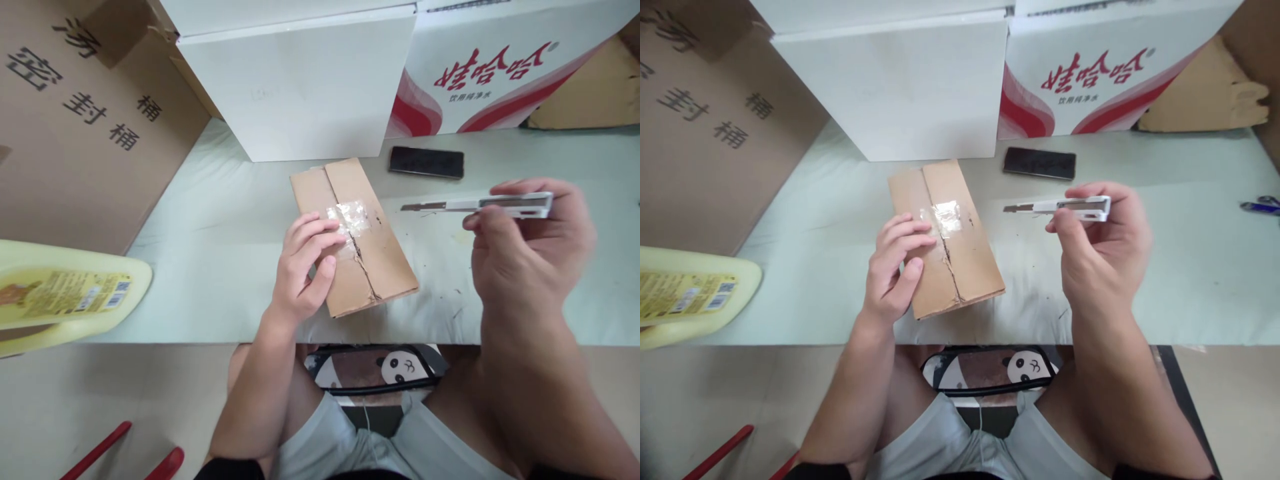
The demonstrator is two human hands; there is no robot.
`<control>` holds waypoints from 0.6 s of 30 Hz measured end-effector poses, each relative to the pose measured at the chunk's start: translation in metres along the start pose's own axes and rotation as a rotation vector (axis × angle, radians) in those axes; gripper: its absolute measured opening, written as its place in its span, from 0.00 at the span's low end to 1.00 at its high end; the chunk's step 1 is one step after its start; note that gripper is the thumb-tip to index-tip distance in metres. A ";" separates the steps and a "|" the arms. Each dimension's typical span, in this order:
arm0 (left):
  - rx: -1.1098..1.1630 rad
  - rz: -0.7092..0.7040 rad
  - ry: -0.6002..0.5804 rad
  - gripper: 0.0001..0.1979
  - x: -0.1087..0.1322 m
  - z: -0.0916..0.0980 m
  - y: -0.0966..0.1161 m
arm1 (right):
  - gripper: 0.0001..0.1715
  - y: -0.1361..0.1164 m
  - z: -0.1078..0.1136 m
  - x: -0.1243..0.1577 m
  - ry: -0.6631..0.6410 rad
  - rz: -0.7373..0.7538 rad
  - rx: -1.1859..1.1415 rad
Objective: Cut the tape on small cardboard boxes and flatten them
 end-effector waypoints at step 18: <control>-0.081 0.059 0.030 0.22 0.017 -0.026 0.019 | 0.11 -0.049 -0.045 0.051 -0.188 0.158 -0.057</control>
Point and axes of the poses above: each hand's wrist, its own x-axis away from the middle knuckle, its own z-axis out of the back of the hand, y = z × x, the point moved 6 cm from there along -x, towards the middle knuckle
